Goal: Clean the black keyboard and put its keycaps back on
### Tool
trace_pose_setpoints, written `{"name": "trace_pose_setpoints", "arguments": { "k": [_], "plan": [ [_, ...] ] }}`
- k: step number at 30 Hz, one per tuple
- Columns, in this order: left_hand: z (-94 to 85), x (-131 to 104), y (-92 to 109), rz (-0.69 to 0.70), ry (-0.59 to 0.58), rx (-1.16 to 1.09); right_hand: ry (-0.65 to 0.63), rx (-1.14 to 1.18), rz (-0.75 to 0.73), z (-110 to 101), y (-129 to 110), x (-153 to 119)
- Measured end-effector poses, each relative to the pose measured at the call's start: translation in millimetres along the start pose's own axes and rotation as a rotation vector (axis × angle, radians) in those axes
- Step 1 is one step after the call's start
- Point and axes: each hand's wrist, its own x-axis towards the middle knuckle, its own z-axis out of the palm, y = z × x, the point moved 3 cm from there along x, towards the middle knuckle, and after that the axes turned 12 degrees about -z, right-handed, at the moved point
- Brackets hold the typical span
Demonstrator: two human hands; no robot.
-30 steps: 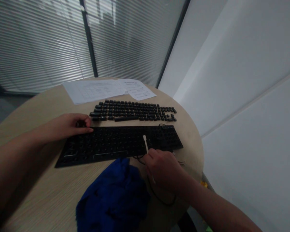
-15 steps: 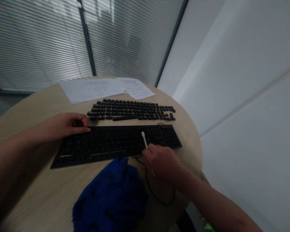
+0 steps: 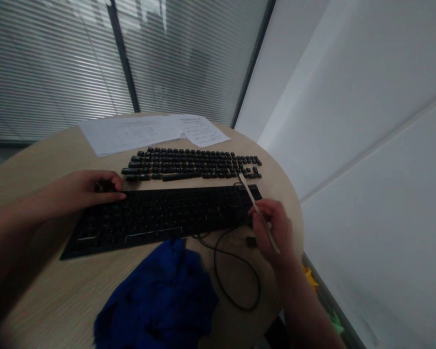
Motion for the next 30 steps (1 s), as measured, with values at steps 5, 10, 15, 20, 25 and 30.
{"name": "trace_pose_setpoints", "arguments": {
  "k": [5,10,15,20,25,30],
  "plan": [
    [-2.6,-0.8,0.7,-0.037,-0.007,-0.003,0.149,0.195,0.08,-1.4,7.7,-0.2],
    [-2.8,1.3,-1.5,-0.039,-0.014,-0.023,0.103,0.317,0.102,0.3,10.4,0.8],
    [-3.3,2.5,-5.2,-0.06,-0.013,-0.025,-0.125,0.315,-0.06,0.0,1.8,3.1],
    [-3.8,2.2,-2.4,-0.039,-0.008,-0.004,-0.205,0.265,-0.153,-4.5,-1.6,6.3],
    [-3.8,0.2,1.0,-0.038,0.003,-0.003,-0.251,0.335,-0.115,-3.9,-0.4,7.2],
    [-4.7,-1.7,5.8,-0.069,0.005,0.014,-0.254,0.365,-0.067,-3.0,3.0,4.8]
  ]
}}
